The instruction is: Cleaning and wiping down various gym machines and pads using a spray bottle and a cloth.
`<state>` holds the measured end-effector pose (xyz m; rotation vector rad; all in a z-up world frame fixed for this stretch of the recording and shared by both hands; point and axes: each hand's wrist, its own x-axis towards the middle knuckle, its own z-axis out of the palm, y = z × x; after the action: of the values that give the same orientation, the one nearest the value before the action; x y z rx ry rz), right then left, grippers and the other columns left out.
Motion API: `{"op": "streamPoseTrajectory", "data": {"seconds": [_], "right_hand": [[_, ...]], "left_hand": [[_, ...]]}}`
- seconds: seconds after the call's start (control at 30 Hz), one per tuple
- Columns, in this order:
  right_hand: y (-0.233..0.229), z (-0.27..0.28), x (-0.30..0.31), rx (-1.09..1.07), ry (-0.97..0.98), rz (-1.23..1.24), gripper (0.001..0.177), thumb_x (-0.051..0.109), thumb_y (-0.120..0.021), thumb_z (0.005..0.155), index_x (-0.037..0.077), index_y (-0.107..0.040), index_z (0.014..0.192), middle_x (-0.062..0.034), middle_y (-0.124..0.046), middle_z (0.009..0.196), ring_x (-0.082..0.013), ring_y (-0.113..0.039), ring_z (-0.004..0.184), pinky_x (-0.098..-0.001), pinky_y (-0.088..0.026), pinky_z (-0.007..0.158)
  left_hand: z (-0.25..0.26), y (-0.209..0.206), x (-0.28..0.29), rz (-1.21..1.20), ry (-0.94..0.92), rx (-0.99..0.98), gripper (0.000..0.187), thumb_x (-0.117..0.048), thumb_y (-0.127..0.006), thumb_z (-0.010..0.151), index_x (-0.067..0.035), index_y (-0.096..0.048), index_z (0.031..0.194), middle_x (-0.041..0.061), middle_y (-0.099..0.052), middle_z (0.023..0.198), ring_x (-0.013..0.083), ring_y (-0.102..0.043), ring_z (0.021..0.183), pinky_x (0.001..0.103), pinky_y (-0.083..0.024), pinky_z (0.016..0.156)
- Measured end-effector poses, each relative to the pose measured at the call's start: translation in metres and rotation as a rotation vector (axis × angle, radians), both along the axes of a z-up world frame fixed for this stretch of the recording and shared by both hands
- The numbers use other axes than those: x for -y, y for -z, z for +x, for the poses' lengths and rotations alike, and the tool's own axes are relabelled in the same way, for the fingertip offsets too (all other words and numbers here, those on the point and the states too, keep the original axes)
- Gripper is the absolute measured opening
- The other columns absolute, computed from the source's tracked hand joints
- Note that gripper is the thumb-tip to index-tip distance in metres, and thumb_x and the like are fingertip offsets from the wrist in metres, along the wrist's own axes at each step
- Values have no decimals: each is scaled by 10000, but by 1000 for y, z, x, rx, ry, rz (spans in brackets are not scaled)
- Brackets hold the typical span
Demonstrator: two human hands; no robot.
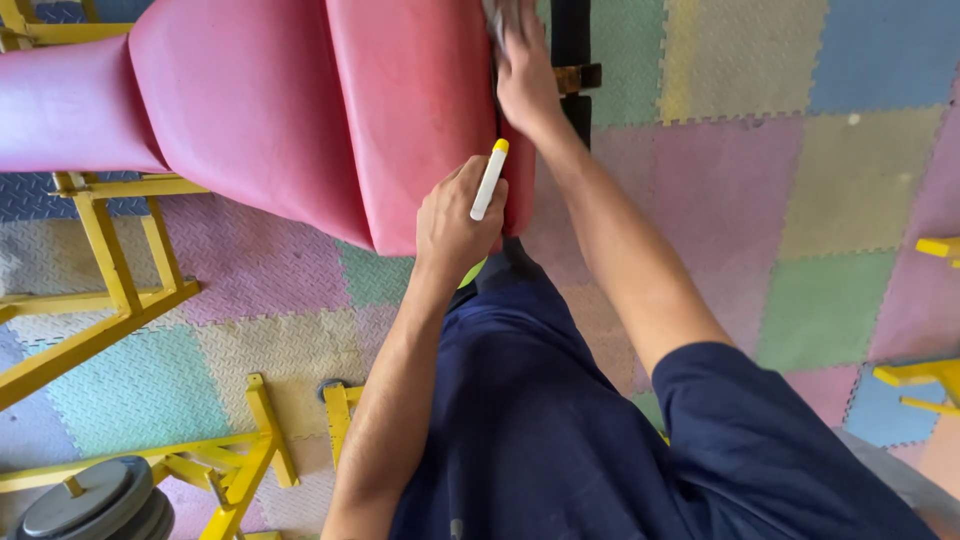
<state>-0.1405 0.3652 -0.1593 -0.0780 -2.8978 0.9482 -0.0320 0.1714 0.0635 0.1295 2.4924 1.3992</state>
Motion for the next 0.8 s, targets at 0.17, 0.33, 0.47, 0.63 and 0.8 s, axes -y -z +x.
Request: {"op": "streamPoseTrajectory", "data": {"seconds": [0.17, 0.33, 0.47, 0.63, 0.8], "right_hand": [[-51, 117, 1, -49, -94, -292, 515, -68, -521, 1017, 61, -508, 1515, -246, -442, 1609, -396, -465, 1489, -401, -445, 1214], [-10, 206, -39, 289, 256, -692, 368, 57, -491, 1072, 41, -603, 1423, -103, -685, 1093, -165, -629, 933, -306, -520, 816], [10, 242, -53, 332, 450, -785, 309, 102, -487, 1098, 37, -639, 1360, -14, -674, 965, -81, -599, 791, -259, -512, 698], [-26, 221, -5, 356, 392, -697, 370, 152, -438, 1127, 56, -548, 1467, -107, -661, 1164, -186, -613, 976, -328, -510, 848], [-25, 179, 32, 105, 106, -442, 513, 117, -467, 1118, 54, -341, 1612, -226, -417, 1587, -377, -440, 1446, -445, -383, 1186]], "left_hand": [[14, 16, -3, -178, 136, 51, 189, -259, -651, 911, -80, -592, 909, 159, -701, 869, 448, -656, 788, 576, -488, 642], [40, 44, -5, -298, 155, 53, 167, -244, -654, 892, -84, -607, 895, 162, -700, 836, 446, -666, 790, 585, -493, 672], [45, 44, -7, -327, 155, 93, 125, -219, -657, 887, -102, -632, 925, 165, -697, 842, 446, -667, 801, 580, -500, 690], [40, 27, -12, -167, 44, 26, 158, -189, -660, 899, -83, -650, 1014, 156, -715, 947, 440, -677, 850, 545, -525, 707], [27, 23, -20, -55, -36, -36, 260, -158, -634, 924, -90, -661, 1174, 161, -717, 1067, 423, -690, 919, 498, -556, 757]]}}
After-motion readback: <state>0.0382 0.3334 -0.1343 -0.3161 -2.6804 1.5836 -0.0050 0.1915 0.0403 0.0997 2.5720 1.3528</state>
